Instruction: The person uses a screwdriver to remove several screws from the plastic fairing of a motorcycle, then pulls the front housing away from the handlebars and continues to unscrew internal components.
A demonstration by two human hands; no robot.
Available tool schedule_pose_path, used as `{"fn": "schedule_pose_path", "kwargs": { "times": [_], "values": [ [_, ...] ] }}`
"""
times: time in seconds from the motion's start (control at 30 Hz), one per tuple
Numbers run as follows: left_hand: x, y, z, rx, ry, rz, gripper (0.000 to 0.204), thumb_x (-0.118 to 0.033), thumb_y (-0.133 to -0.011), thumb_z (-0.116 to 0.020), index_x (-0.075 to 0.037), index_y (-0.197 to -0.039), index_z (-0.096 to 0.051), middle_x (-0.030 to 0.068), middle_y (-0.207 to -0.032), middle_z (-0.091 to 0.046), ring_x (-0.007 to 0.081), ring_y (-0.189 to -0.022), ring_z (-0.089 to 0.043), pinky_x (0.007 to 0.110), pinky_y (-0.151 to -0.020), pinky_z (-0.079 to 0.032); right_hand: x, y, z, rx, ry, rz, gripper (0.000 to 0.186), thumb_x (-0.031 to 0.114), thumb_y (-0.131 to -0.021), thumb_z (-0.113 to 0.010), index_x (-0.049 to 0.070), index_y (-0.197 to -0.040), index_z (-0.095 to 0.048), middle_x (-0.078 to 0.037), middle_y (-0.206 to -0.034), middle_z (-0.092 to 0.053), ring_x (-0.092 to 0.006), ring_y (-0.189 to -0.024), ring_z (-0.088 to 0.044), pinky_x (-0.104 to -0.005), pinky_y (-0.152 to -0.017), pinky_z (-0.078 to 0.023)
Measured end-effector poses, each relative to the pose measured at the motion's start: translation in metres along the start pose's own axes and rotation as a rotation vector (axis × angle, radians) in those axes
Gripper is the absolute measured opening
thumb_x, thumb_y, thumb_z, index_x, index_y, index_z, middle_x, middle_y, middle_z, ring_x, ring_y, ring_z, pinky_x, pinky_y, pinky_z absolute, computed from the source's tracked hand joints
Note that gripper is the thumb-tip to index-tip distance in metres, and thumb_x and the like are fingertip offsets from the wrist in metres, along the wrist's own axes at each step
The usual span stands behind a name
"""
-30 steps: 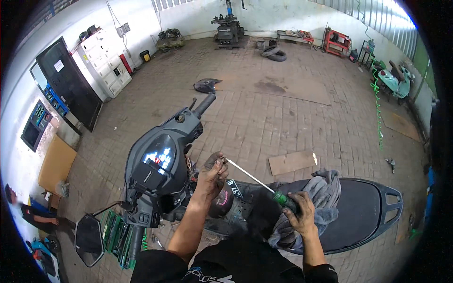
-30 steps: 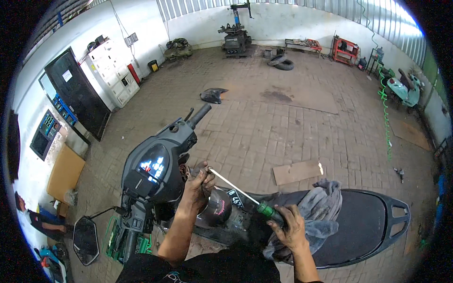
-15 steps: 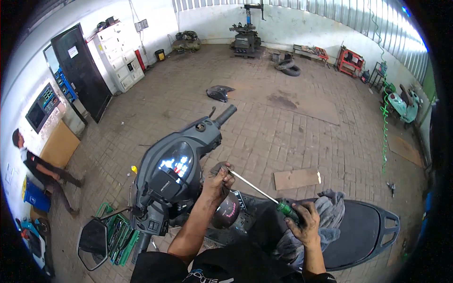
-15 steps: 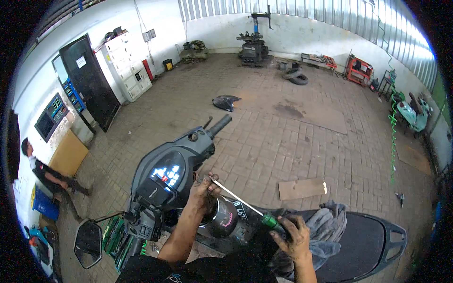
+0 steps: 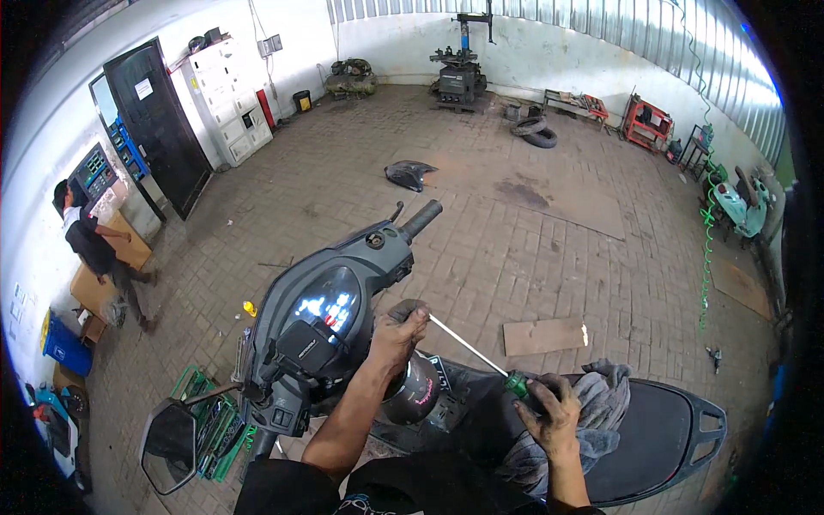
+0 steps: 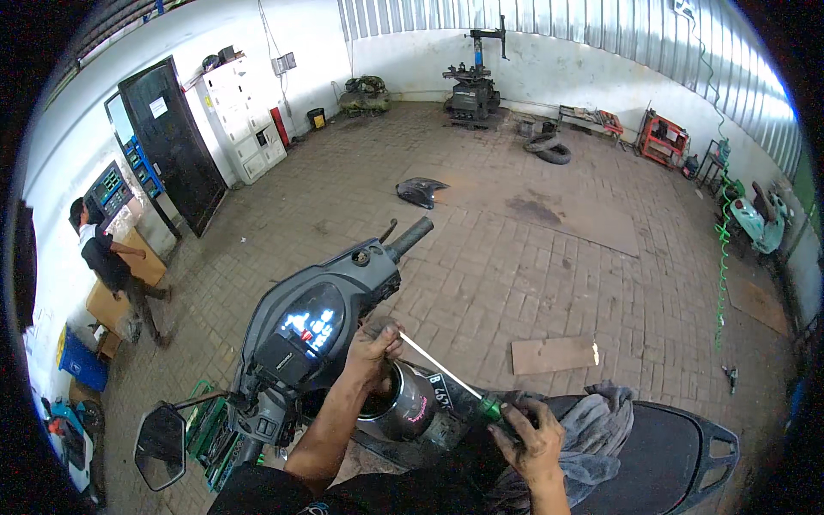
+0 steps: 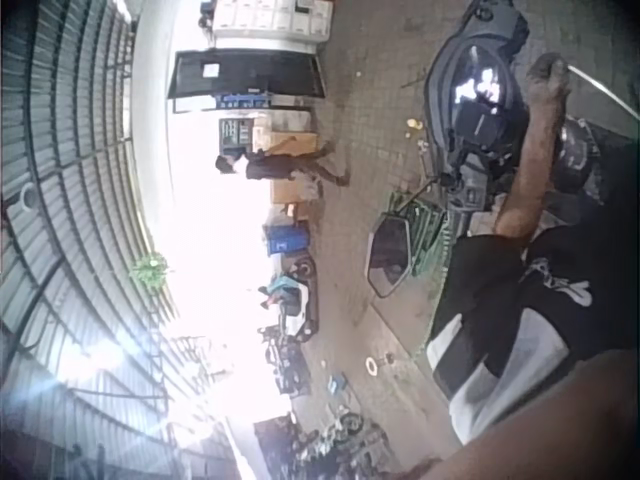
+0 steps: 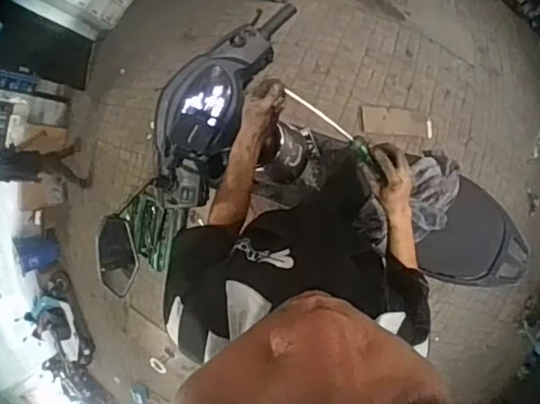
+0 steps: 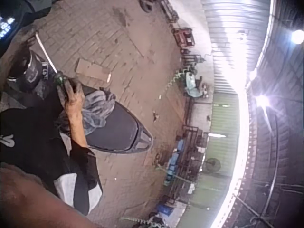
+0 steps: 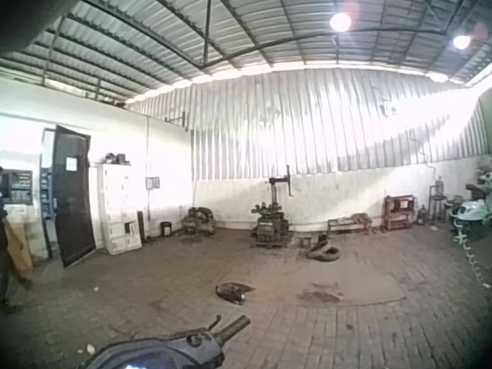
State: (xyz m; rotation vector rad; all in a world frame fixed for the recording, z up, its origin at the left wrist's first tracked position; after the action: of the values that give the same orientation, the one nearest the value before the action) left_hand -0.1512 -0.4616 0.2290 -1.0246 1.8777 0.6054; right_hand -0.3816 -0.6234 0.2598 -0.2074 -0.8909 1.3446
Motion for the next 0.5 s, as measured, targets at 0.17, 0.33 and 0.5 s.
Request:
{"fn": "schedule_pose_path", "kwargs": {
  "times": [0.17,0.33,0.5],
  "values": [
    [-0.004,-0.026,-0.019,-0.102,0.128,0.006,0.025,-0.026,-0.088,-0.058,-0.002,-0.096,-0.056,-0.0020,-0.070,-0.050,0.0043,-0.054,-0.039,0.019,-0.048,-0.029,-0.006,-0.017,-0.024,-0.024,-0.124,-0.041,0.035,0.017,-0.067,-0.073,0.006,-0.099,-0.061,-0.015,-0.094,-0.056,-0.0323,-0.081,-0.059,-0.0389,-0.069,-0.049],
    [-0.055,-0.031,-0.037,-0.481,-0.566,-0.733,0.035,-0.027,-0.081,-0.065,0.001,-0.098,-0.054,0.0043,-0.077,-0.054,0.0151,-0.066,-0.051,0.029,-0.060,-0.042,-0.024,-0.057,-0.061,-0.068,-0.249,-0.022,0.036,0.018,-0.071,-0.071,0.004,-0.102,-0.060,-0.017,-0.097,-0.056,-0.0347,-0.083,-0.059,-0.0399,-0.070,-0.048],
    [-0.150,-0.011,-0.111,-0.357,-1.227,-1.115,0.052,-0.027,-0.068,-0.074,0.001,-0.106,-0.054,0.0152,-0.089,-0.057,0.0286,-0.085,-0.055,0.038,-0.076,-0.044,-0.063,-0.097,-0.110,-0.009,-0.265,-0.021,0.034,0.022,-0.075,-0.068,0.007,-0.104,-0.060,-0.014,-0.101,-0.057,-0.0343,-0.087,-0.058,-0.0400,-0.072,-0.048]
  ]
}}
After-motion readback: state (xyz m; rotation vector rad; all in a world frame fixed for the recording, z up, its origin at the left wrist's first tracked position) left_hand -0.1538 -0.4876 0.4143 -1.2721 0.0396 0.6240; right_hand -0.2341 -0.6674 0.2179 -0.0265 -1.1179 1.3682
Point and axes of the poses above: each hand's wrist, its own y-axis away from the middle knuckle, its own z-axis out of the back of the hand, x = y × z, the point moved 3 cm from there along -y, towards the middle knuckle
